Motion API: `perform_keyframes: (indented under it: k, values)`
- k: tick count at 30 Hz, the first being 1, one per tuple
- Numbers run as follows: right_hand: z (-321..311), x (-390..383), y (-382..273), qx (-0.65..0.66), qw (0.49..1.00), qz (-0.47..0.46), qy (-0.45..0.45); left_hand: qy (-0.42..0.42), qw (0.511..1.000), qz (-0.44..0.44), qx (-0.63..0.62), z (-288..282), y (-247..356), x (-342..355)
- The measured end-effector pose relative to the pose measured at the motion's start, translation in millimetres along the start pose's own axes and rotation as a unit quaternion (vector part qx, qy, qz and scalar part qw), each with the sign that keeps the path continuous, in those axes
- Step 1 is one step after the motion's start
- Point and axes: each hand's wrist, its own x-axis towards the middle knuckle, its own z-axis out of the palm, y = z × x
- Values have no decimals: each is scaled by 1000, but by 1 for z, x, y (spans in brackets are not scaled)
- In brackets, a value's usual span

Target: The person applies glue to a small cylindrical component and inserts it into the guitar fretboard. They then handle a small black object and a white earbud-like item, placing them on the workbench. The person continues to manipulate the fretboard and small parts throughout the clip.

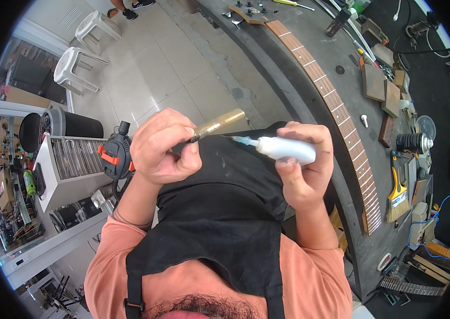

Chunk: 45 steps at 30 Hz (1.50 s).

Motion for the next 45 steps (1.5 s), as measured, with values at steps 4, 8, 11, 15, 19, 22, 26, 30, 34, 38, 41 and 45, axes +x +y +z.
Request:
perform_keyframes:
  k: [4,8,11,15,19,22,26,30,34,38,41,45]
  values:
    - [7,2,-2,6,999,-15,-35,14,999,-41,-16,1,1,0]
    - [12,7,-3,2,997,-34,-63,24,996,-72,-39,2,2,2]
    - [14,9,-3,-53,995,-60,-68,24,995,-81,-44,2,2,3]
    - [18,11,-4,-81,992,-71,-60,24,993,-99,-58,2,4,4]
    - [20,7,-3,-59,998,-33,-15,23,993,-97,-58,1,4,4]
    - [26,11,5,25,1000,4,18,19,993,-93,-65,2,3,3]
    - [37,17,15,70,992,50,96,10,993,-97,-68,3,5,3]
    - [43,21,15,128,986,75,73,9,994,-75,-84,6,1,1]
    - [49,23,16,132,984,92,72,5,993,-73,-96,7,0,-1]
    - [49,24,16,133,984,101,57,-3,993,-80,-91,7,0,-2]
    - [52,23,11,150,979,131,52,0,993,-73,-89,10,0,-4]
    - [53,19,15,141,980,130,62,0,993,-77,-92,13,-1,-5]
